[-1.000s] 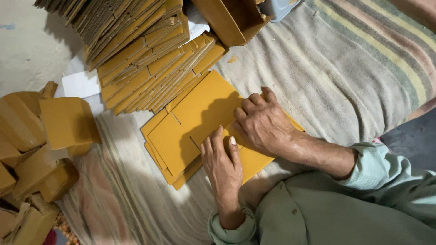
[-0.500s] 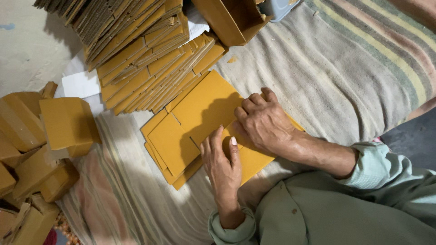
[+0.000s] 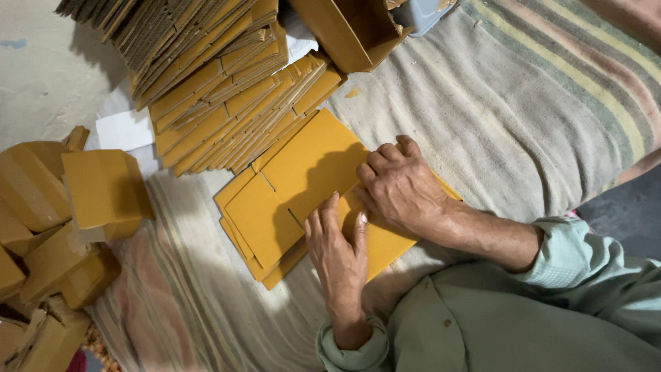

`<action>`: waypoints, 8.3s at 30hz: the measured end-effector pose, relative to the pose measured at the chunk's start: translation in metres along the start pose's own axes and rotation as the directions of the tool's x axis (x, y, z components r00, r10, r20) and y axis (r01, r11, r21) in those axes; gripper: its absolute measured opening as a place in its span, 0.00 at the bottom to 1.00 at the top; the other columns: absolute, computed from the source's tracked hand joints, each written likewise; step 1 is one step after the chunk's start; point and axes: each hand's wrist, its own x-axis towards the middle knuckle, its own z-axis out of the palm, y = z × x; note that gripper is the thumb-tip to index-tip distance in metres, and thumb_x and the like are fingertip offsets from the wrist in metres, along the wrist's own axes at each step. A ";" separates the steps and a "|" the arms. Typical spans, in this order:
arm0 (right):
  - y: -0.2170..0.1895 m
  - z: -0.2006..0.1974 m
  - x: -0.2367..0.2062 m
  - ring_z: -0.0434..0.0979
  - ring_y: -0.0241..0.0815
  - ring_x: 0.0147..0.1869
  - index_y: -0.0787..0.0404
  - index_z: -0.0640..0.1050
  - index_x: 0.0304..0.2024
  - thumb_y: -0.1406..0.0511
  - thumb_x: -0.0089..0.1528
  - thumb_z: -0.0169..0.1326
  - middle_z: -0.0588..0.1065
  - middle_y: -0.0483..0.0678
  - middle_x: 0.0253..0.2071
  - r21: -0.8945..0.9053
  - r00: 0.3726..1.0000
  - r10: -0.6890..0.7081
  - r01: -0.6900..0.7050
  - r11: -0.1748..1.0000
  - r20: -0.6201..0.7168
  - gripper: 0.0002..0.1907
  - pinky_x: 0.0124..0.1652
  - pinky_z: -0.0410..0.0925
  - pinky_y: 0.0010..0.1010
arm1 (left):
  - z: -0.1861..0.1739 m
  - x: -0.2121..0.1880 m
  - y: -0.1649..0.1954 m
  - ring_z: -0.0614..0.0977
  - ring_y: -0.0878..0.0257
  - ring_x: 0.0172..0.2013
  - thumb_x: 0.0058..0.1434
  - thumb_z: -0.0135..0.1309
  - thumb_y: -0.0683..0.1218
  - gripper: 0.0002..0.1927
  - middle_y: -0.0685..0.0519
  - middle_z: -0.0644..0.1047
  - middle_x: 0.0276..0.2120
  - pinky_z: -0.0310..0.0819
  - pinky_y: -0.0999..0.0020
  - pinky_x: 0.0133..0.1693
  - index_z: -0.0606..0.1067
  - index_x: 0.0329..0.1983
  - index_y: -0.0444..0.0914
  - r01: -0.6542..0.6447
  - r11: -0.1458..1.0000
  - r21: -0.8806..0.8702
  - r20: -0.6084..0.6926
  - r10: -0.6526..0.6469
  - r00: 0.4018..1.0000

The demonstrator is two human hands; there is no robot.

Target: The person folds yellow cardboard box blanks into boxes, pressing the creases flat with both hands and tucking the flaps, then opens one folded box to shape it. Folded boxes accumulate in a stack beside the work area on the fabric-covered surface.

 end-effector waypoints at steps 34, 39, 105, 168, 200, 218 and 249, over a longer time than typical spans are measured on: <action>0.013 -0.008 0.002 0.75 0.54 0.51 0.64 0.79 0.44 0.49 0.60 0.54 0.75 0.54 0.37 0.138 0.976 -0.123 0.099 0.985 0.182 0.25 0.65 0.55 0.64 | 0.000 0.004 0.001 0.73 0.41 0.54 0.73 0.44 0.52 0.23 0.38 0.74 0.54 0.65 0.44 0.55 0.69 0.65 0.35 -0.016 0.996 0.089 0.055 0.011 0.998; 0.011 -0.007 0.003 0.75 0.54 0.49 0.64 0.78 0.41 0.48 0.63 0.53 0.75 0.55 0.36 0.097 0.980 -0.096 0.080 0.992 0.172 0.25 0.63 0.59 0.60 | 0.001 0.003 0.001 0.74 0.41 0.53 0.72 0.45 0.53 0.23 0.38 0.74 0.52 0.67 0.46 0.55 0.70 0.64 0.36 0.003 0.999 0.043 0.037 -0.005 0.999; 0.012 -0.011 0.000 0.73 0.56 0.57 0.67 0.77 0.49 0.49 0.61 0.56 0.76 0.56 0.44 0.137 0.991 -0.086 0.071 0.988 0.101 0.28 0.61 0.63 0.55 | -0.006 0.001 -0.002 0.73 0.39 0.58 0.72 0.49 0.54 0.26 0.38 0.75 0.55 0.65 0.46 0.59 0.68 0.64 0.31 0.005 0.984 -0.178 -0.001 -0.005 1.000; 0.016 0.005 -0.006 0.75 0.51 0.52 0.65 0.77 0.46 0.63 0.58 0.51 0.76 0.53 0.43 0.084 0.993 0.030 -0.040 0.996 0.113 0.17 0.44 0.72 0.39 | 0.005 -0.002 -0.006 0.73 0.39 0.55 0.70 0.42 0.40 0.18 0.39 0.76 0.52 0.65 0.46 0.56 0.72 0.62 0.37 0.068 0.991 -0.114 -0.068 -0.076 0.995; 0.012 -0.004 -0.050 0.78 0.65 0.55 0.57 0.71 0.69 0.55 0.62 0.50 0.65 0.77 0.66 -0.003 0.984 0.163 -0.163 0.987 0.074 0.33 0.37 0.77 0.38 | 0.004 -0.030 0.045 0.62 0.43 0.70 0.64 0.49 0.46 0.28 0.43 0.65 0.70 0.55 0.43 0.66 0.67 0.69 0.35 0.014 0.935 0.354 -0.047 0.003 0.999; 0.016 -0.025 -0.061 0.80 0.59 0.50 0.59 0.70 0.68 0.47 0.60 0.53 0.72 0.64 0.59 0.227 0.976 0.218 -0.214 0.950 0.007 0.38 0.40 0.76 0.41 | 0.014 -0.041 0.032 0.57 0.41 0.73 0.73 0.40 0.55 0.32 0.40 0.61 0.73 0.53 0.45 0.68 0.63 0.72 0.28 0.006 0.956 0.292 -0.099 0.024 0.995; -0.049 -0.002 -0.049 0.38 0.59 0.81 0.72 0.50 0.72 0.39 0.66 0.27 0.47 0.64 0.77 0.166 0.898 -0.328 0.290 0.942 0.293 0.49 0.73 0.31 0.49 | 0.024 -0.072 -0.030 0.52 0.41 0.80 0.61 0.53 0.68 0.54 0.41 0.54 0.80 0.52 0.42 0.76 0.50 0.81 0.35 -0.090 0.973 -0.211 -0.138 0.062 0.988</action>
